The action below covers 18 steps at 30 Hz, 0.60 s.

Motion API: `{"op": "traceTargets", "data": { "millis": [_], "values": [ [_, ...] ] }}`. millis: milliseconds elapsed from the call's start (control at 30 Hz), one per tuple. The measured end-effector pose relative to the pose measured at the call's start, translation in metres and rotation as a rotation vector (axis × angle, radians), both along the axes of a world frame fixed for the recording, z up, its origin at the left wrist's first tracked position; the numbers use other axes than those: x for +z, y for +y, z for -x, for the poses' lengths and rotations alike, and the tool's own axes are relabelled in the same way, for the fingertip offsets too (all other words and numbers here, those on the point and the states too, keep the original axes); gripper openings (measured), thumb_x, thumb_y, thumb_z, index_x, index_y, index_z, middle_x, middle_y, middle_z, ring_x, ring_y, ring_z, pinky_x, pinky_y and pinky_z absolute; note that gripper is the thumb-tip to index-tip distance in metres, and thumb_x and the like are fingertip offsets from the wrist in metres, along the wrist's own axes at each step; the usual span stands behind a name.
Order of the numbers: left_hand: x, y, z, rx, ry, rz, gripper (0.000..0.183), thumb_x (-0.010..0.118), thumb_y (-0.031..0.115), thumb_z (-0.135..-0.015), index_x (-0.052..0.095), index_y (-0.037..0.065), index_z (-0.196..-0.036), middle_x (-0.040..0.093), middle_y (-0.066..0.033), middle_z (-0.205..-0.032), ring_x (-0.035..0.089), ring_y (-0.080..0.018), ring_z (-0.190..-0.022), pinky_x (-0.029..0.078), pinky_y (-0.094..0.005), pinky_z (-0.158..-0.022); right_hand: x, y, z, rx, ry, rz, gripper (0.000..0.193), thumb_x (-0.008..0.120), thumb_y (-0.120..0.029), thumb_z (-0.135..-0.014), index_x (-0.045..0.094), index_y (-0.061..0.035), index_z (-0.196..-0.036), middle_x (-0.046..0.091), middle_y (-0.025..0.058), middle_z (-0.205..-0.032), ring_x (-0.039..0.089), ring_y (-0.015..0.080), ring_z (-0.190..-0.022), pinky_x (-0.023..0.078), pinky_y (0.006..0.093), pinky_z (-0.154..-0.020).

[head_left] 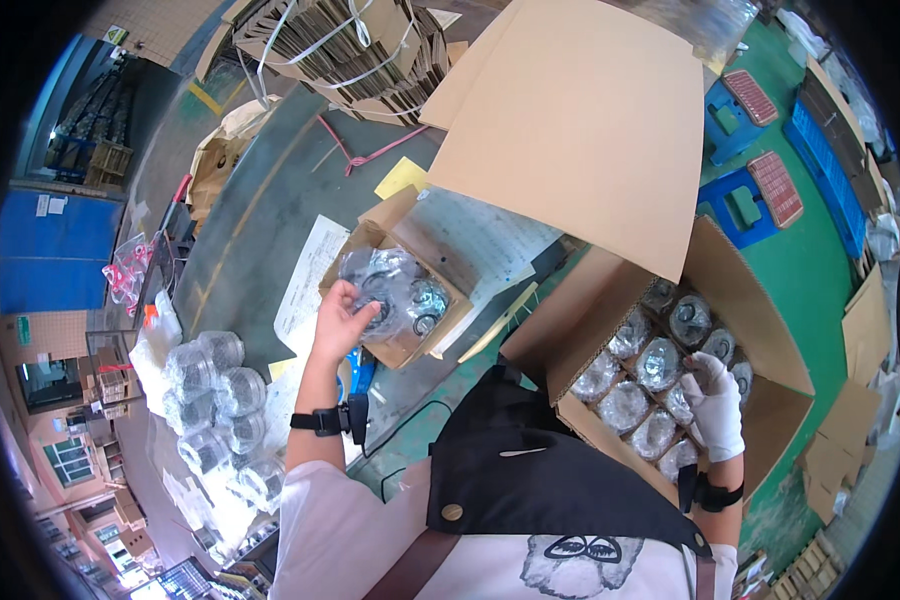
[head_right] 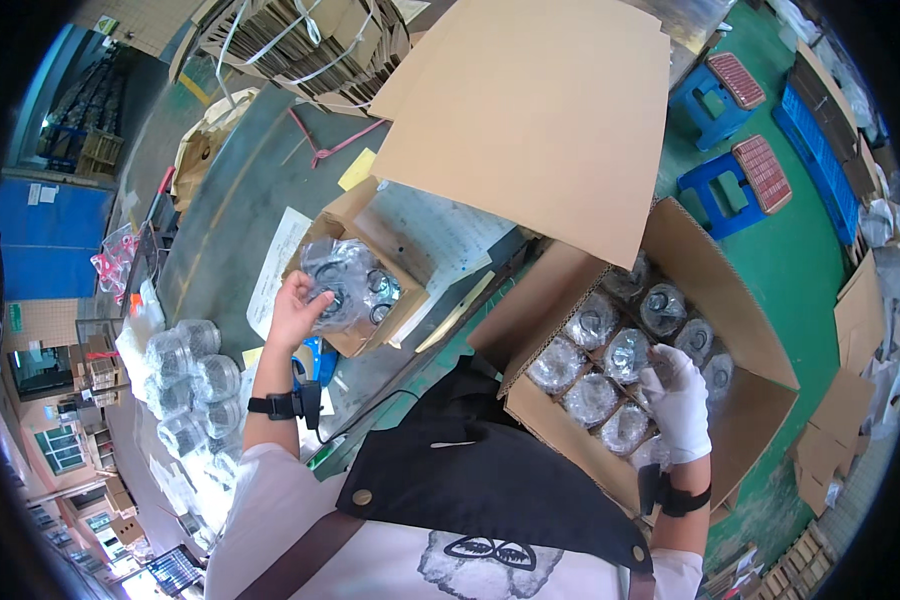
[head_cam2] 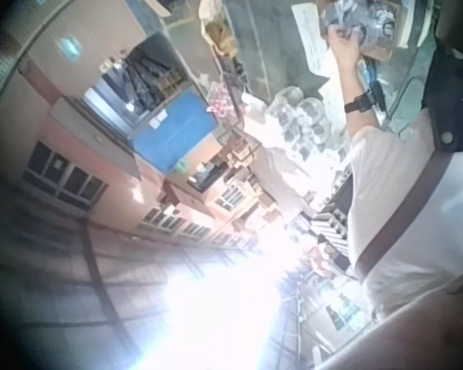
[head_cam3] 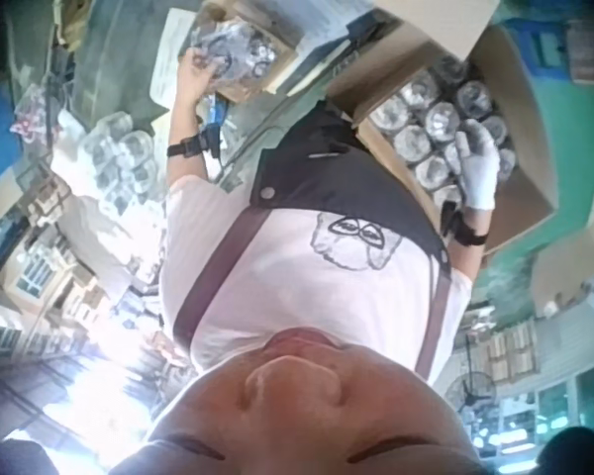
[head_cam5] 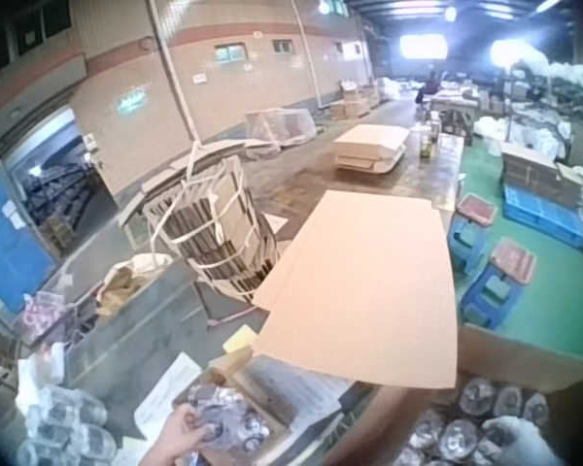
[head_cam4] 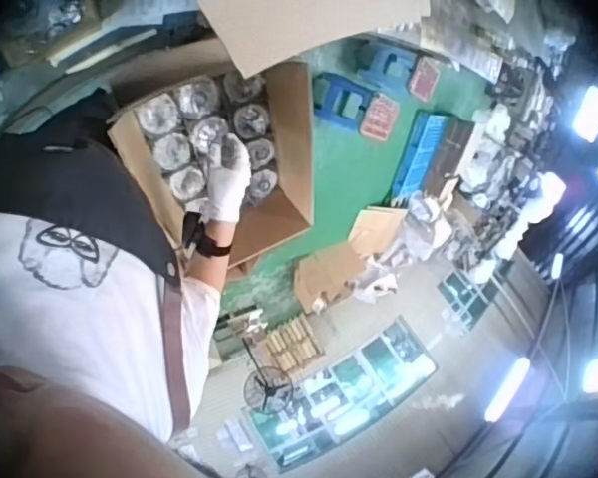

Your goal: Packing metal parts into cardboard boxes with dividers and sealing them with tape.

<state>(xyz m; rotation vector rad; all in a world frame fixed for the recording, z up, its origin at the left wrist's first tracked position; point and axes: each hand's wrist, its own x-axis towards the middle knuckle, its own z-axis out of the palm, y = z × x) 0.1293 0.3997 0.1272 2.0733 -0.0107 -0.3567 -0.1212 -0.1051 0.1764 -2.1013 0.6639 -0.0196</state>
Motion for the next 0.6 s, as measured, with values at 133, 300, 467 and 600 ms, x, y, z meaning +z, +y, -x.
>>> {"op": "traceTargets", "data": {
  "millis": [133, 300, 467, 600],
  "values": [
    [0.041, -0.04, 0.003, 0.085, 0.187, 0.559, 0.038, 0.069, -0.002, -0.081, 0.051, 0.002, -0.113, 0.064, -0.0089, -0.106, 0.063, -0.016, -0.096, 0.052, -0.0302, -0.085, 0.037, 0.031, -0.028, 0.047, -0.048, -0.087, 0.024, 0.067, -0.002, -0.082, 0.063, -0.0024, -0.106, 0.067, 0.0046, -0.091, 0.062, 0.0101, -0.077, 0.052, 0.0254, -0.07],
    [0.094, -0.14, 0.04, -0.403, 0.469, 0.74, 0.046, 0.072, 0.0, -0.08, 0.054, 0.004, -0.122, 0.064, -0.007, -0.113, 0.062, -0.0132, -0.099, 0.051, -0.0297, -0.085, 0.08, 0.079, -0.07, 0.266, -0.204, -0.783, 0.063, 0.075, -0.018, -0.083, 0.043, -0.001, -0.135, 0.063, 0.0068, -0.107, 0.06, 0.0092, -0.077, 0.05, 0.0247, -0.068],
    [0.079, -0.259, 0.078, -0.679, 0.762, 0.827, 0.048, 0.069, 0.003, -0.083, 0.051, 0.001, -0.127, 0.064, -0.0056, -0.114, 0.061, -0.0125, -0.101, 0.048, -0.0278, -0.089, 0.068, 0.045, -0.043, -0.135, -0.023, -0.876, 0.026, 0.069, -0.015, -0.089, 0.066, 0.0017, -0.108, 0.067, 0.0027, -0.085, 0.058, 0.0041, -0.072, 0.048, 0.022, -0.062],
    [0.071, -0.315, 0.109, -0.727, 1.074, 0.804, 0.045, 0.066, 0.006, -0.087, 0.052, 0.0, -0.129, 0.064, -0.0055, -0.114, 0.061, -0.0126, -0.101, 0.047, -0.0283, -0.091, 0.053, 0.011, 0.024, -0.105, -0.044, -0.869, 0.028, 0.057, -0.019, -0.097, 0.063, 0.0036, -0.112, 0.066, -0.0001, -0.087, 0.056, 0.0044, -0.075, 0.047, 0.0215, -0.065]
  ]
}}
